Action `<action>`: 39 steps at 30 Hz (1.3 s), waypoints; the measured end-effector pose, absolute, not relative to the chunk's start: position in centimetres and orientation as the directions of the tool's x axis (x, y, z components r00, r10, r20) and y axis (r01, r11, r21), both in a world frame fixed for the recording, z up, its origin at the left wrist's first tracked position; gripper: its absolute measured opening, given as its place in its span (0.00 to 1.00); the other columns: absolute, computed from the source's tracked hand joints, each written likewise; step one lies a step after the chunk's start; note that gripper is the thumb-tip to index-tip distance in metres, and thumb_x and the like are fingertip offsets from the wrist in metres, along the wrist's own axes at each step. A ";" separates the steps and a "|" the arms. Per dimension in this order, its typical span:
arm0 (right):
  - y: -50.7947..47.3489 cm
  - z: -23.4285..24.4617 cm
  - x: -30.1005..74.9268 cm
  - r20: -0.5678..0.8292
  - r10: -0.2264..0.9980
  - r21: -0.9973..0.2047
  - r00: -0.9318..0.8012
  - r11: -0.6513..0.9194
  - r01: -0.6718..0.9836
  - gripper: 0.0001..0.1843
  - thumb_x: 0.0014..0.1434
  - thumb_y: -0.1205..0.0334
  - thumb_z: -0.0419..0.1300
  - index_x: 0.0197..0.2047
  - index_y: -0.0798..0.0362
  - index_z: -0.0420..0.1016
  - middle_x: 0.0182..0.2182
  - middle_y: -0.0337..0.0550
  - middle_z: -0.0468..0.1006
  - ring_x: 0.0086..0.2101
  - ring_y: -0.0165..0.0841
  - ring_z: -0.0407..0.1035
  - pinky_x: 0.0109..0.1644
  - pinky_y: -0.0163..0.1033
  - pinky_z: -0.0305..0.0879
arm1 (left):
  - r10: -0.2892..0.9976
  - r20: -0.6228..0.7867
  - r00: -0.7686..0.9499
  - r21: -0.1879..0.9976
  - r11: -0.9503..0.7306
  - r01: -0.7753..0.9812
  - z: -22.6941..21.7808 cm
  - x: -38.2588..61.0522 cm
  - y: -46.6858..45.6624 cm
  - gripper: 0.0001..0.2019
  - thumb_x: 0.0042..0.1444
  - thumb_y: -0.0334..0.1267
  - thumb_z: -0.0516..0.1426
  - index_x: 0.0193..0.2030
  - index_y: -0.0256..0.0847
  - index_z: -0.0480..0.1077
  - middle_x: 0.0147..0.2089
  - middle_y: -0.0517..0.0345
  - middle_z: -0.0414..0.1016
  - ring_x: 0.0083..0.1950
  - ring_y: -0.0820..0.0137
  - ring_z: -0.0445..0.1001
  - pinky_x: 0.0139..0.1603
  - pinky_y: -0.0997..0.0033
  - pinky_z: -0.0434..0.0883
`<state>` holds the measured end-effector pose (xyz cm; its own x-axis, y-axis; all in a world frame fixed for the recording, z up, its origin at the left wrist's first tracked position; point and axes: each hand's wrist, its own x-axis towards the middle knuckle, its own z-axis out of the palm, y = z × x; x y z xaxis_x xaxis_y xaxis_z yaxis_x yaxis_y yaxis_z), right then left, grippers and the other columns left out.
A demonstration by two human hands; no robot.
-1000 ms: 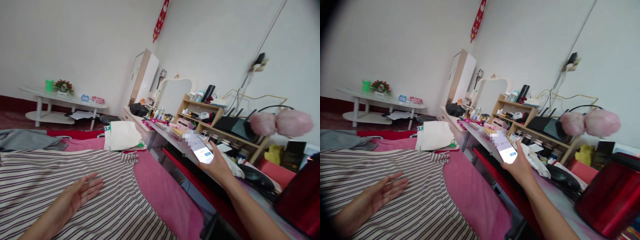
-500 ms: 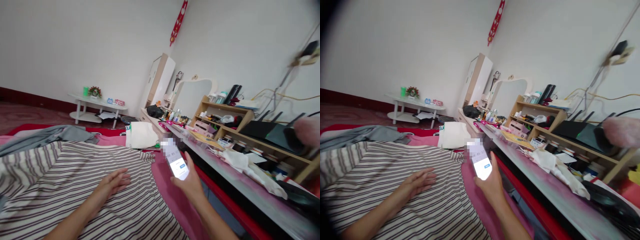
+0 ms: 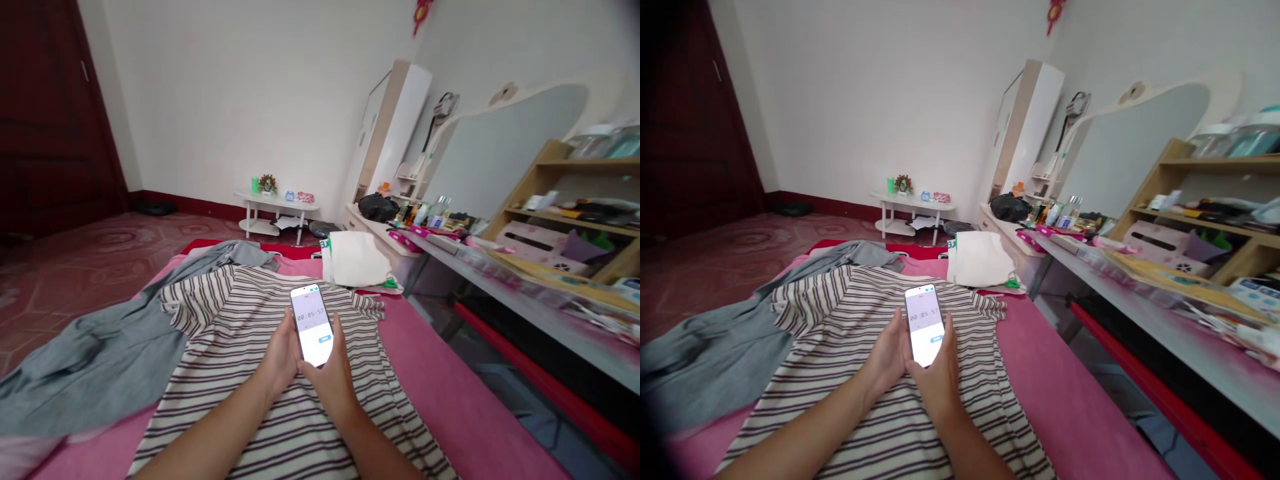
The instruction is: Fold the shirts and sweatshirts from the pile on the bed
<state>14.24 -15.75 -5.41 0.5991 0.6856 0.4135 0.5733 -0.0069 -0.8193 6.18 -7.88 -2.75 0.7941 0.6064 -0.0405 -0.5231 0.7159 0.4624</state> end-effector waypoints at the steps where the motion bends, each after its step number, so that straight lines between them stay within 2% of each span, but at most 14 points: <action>1: -15.9 -5.4 14.2 0.385 0.702 -0.849 0.599 0.016 0.528 0.54 0.40 0.65 0.66 0.68 0.52 0.45 0.60 0.53 0.62 0.57 0.47 0.60 0.58 0.51 0.62 | 0.610 -0.065 0.790 0.448 0.725 -0.523 -2.7 6.2 -7.8 0.31 0.61 0.57 0.48 0.62 0.36 0.62 0.54 0.43 0.74 0.55 0.55 0.72 0.59 0.54 0.65; 4: -16.1 -5.5 14.7 0.290 0.728 -0.932 0.622 0.068 0.356 0.49 0.46 0.63 0.63 0.67 0.52 0.46 0.57 0.51 0.66 0.52 0.43 0.67 0.54 0.47 0.67 | 0.602 -0.092 0.793 0.426 0.744 -0.515 -2.7 6.1 -7.7 0.28 0.63 0.53 0.48 0.62 0.36 0.61 0.53 0.43 0.74 0.54 0.55 0.72 0.57 0.53 0.66; 6: -16.0 -5.6 15.2 0.233 0.733 -0.967 0.640 0.105 0.232 0.44 0.47 0.62 0.62 0.66 0.53 0.49 0.55 0.51 0.69 0.50 0.41 0.69 0.53 0.46 0.67 | 0.594 -0.098 0.799 0.427 0.750 -0.505 -2.5 6.1 -7.8 0.27 0.63 0.52 0.47 0.62 0.36 0.61 0.53 0.43 0.74 0.54 0.55 0.73 0.57 0.53 0.67; 10: -15.8 -5.9 16.3 0.171 0.737 -0.979 0.654 0.203 0.028 0.36 0.44 0.64 0.61 0.59 0.53 0.60 0.49 0.49 0.74 0.48 0.43 0.70 0.52 0.49 0.67 | 0.592 -0.111 0.798 0.439 0.750 -0.495 -2.3 6.1 -8.0 0.26 0.64 0.51 0.47 0.61 0.35 0.61 0.52 0.42 0.75 0.53 0.55 0.73 0.55 0.52 0.67; 13: -15.7 -5.9 16.7 0.140 0.742 -0.970 0.656 0.235 -0.059 0.34 0.41 0.66 0.61 0.55 0.54 0.64 0.48 0.49 0.76 0.49 0.44 0.70 0.55 0.51 0.65 | 0.587 -0.116 0.801 0.452 0.749 -0.483 -2.2 6.1 -8.1 0.27 0.64 0.52 0.46 0.61 0.35 0.62 0.51 0.42 0.75 0.52 0.54 0.74 0.55 0.51 0.67; 16: -15.7 -5.6 16.8 0.131 0.752 -0.962 0.646 0.254 -0.100 0.31 0.40 0.68 0.60 0.51 0.54 0.68 0.48 0.48 0.76 0.49 0.44 0.69 0.56 0.51 0.64 | 0.586 -0.110 0.802 0.462 0.745 -0.481 -2.2 6.1 -8.2 0.26 0.64 0.52 0.46 0.60 0.34 0.62 0.51 0.41 0.75 0.50 0.54 0.75 0.55 0.51 0.67; 24: -15.8 -5.3 16.7 0.123 0.742 -0.945 0.659 0.291 -0.152 0.27 0.39 0.71 0.59 0.47 0.53 0.73 0.44 0.43 0.79 0.46 0.41 0.72 0.52 0.46 0.67 | 0.595 -0.117 0.795 0.473 0.738 -0.482 -2.0 6.1 -8.3 0.25 0.65 0.50 0.45 0.60 0.34 0.62 0.50 0.41 0.76 0.49 0.55 0.76 0.54 0.52 0.67; 39: -15.6 -5.5 16.7 0.133 0.736 -0.946 0.663 0.294 -0.136 0.24 0.45 0.65 0.63 0.48 0.55 0.72 0.46 0.47 0.78 0.46 0.41 0.72 0.52 0.47 0.68 | 0.585 -0.101 0.805 0.508 0.726 -0.464 -2.1 6.2 -8.3 0.26 0.65 0.51 0.45 0.60 0.34 0.63 0.48 0.41 0.77 0.49 0.55 0.76 0.53 0.52 0.68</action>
